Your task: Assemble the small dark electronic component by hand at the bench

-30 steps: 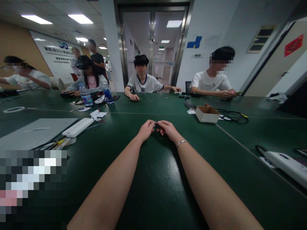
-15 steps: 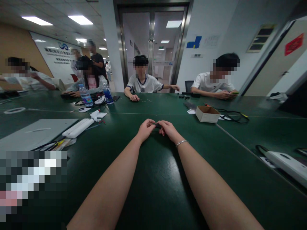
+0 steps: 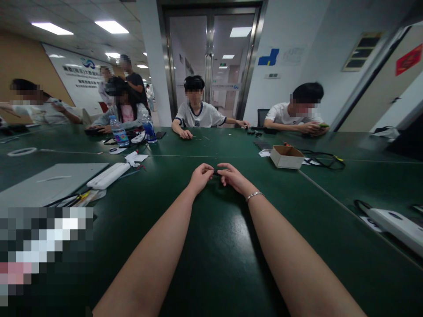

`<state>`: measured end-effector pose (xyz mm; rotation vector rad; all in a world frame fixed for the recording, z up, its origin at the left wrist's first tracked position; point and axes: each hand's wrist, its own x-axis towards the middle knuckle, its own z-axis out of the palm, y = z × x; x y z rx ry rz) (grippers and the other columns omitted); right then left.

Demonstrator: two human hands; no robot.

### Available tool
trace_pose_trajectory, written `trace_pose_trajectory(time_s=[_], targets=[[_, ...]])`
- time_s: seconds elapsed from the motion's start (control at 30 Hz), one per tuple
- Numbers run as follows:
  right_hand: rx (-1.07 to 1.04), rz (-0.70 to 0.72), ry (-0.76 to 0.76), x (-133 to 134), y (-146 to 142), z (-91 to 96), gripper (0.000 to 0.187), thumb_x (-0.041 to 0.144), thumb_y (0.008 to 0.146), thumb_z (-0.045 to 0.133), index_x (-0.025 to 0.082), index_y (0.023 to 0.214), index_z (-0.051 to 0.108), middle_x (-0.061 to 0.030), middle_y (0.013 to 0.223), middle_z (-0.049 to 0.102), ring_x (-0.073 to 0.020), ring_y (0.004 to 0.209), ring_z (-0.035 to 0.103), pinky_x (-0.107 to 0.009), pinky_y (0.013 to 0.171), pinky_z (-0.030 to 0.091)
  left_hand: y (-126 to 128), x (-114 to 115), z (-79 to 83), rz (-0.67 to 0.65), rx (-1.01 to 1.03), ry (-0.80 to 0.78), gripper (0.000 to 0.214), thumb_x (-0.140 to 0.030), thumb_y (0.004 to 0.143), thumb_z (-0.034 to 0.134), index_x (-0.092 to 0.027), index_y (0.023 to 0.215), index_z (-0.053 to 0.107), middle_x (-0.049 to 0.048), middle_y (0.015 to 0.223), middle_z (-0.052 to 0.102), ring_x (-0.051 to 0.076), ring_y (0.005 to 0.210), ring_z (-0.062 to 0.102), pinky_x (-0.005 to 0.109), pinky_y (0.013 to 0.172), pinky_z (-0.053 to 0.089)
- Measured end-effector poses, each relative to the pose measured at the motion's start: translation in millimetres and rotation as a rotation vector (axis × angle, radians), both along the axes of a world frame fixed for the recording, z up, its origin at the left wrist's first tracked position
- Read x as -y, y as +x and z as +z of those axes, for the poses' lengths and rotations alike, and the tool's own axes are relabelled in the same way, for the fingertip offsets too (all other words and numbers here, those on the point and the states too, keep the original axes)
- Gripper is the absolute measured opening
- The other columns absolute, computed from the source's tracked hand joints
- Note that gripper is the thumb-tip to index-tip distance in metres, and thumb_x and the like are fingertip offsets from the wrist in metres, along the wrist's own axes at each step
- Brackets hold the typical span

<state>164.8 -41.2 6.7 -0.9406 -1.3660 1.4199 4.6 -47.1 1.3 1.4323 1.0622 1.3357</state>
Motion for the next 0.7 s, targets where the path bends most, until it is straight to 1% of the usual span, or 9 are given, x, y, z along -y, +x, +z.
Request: trace_pose_trajectory(time_s=[0.07, 0.1, 0.17, 0.23, 0.37, 0.47, 0.5, 0.63, 0.7], targets=[[0.023, 0.014, -0.024, 0.5, 0.0, 0.9, 0.025, 0.034, 0.082, 0.062, 0.017, 0.100, 0.056, 0.0027, 0.061, 0.057, -0.0082, 0.040, 0.048, -0.018, 0.036, 0.040, 0.1, -0.1, 0.0, 0.006, 0.008, -0.006, 0.006, -0.018, 0.072, 0.058, -0.015, 0.078, 0.057, -0.0024, 0.062, 0.057, 0.009, 0.055, 0.052, 0.022, 0.058, 0.042], [0.028, 0.023, -0.018, 0.7, 0.0, 1.3, 0.025, 0.035, 0.083, 0.061, 0.016, 0.100, 0.057, 0.0021, 0.061, 0.058, -0.0077, 0.039, 0.046, -0.018, 0.036, 0.039, 0.2, -0.1, 0.1, 0.006, 0.009, -0.010, 0.006, -0.018, 0.072, 0.058, -0.015, 0.078, 0.057, -0.0023, 0.062, 0.057, 0.009, 0.055, 0.052, 0.022, 0.058, 0.042], [0.013, 0.047, 0.019, 0.8, 0.3, 1.6, 0.029, 0.030, 0.077, 0.068, 0.018, 0.102, 0.057, 0.0035, 0.064, 0.057, -0.0066, 0.040, 0.046, -0.018, 0.037, 0.040, 0.4, 0.1, 0.4, 0.010, 0.011, -0.014, 0.006, -0.018, 0.073, 0.058, -0.015, 0.078, 0.057, -0.0021, 0.062, 0.057, 0.009, 0.055, 0.052, 0.022, 0.058, 0.042], [-0.003, 0.046, 0.039, 0.7, 0.9, 1.4, 0.040, 0.025, 0.071, 0.074, 0.021, 0.106, 0.055, 0.0056, 0.067, 0.056, -0.0061, 0.041, 0.047, -0.017, 0.038, 0.041, 0.6, 0.1, 0.6, 0.014, 0.014, -0.006, 0.005, -0.017, 0.073, 0.057, -0.015, 0.078, 0.057, -0.0019, 0.062, 0.057, 0.009, 0.056, 0.053, 0.022, 0.058, 0.042], [0.046, 0.013, 0.026, 0.5, 1.5, 0.2, 0.038, 0.035, 0.076, 0.069, 0.019, 0.107, 0.053, 0.0046, 0.065, 0.057, -0.0052, 0.036, 0.041, -0.017, 0.033, 0.035, 0.8, -0.7, 0.0, 0.026, 0.026, 0.005, 0.004, -0.017, 0.073, 0.058, -0.015, 0.077, 0.057, -0.0023, 0.061, 0.056, 0.009, 0.056, 0.053, 0.022, 0.059, 0.042], [0.032, 0.034, 0.063, 0.7, 1.6, -0.1, 0.055, 0.025, 0.065, 0.078, 0.022, 0.111, 0.050, 0.0065, 0.070, 0.057, -0.0048, 0.039, 0.044, -0.017, 0.036, 0.037, 0.8, -1.9, -1.1, 0.042, 0.031, -0.001, 0.004, -0.017, 0.073, 0.057, -0.016, 0.076, 0.056, -0.0027, 0.060, 0.056, 0.009, 0.055, 0.052, 0.022, 0.058, 0.042], [0.026, 0.039, 0.060, 0.6, 1.6, -0.2, 0.056, 0.024, 0.064, 0.079, 0.023, 0.111, 0.050, 0.0067, 0.070, 0.057, -0.0052, 0.040, 0.046, -0.017, 0.037, 0.038, 0.8, -2.2, -1.2, 0.044, 0.031, -0.001, 0.004, -0.016, 0.073, 0.057, -0.016, 0.077, 0.056, -0.0027, 0.060, 0.056, 0.009, 0.055, 0.052, 0.022, 0.058, 0.042], [0.033, 0.042, 0.027, -0.5, 1.2, -1.0, 0.030, 0.037, 0.080, 0.065, 0.018, 0.101, 0.055, 0.0027, 0.065, 0.059, -0.0065, 0.038, 0.044, -0.019, 0.036, 0.039, 0.8, -1.6, -0.5, 0.034, 0.035, 0.001, 0.003, -0.015, 0.073, 0.057, -0.016, 0.076, 0.056, -0.0024, 0.060, 0.055, 0.009, 0.055, 0.052, 0.021, 0.057, 0.042], [0.012, 0.045, 0.046, -1.1, 1.0, -1.6, 0.030, 0.030, 0.076, 0.069, 0.018, 0.100, 0.056, 0.0033, 0.068, 0.059, -0.0060, 0.039, 0.046, -0.018, 0.037, 0.041, 0.5, -0.8, 0.2, 0.036, 0.035, 0.003, 0.003, -0.015, 0.073, 0.057, -0.016, 0.076, 0.056, -0.0023, 0.060, 0.055, 0.009, 0.055, 0.052, 0.021, 0.057, 0.042]])
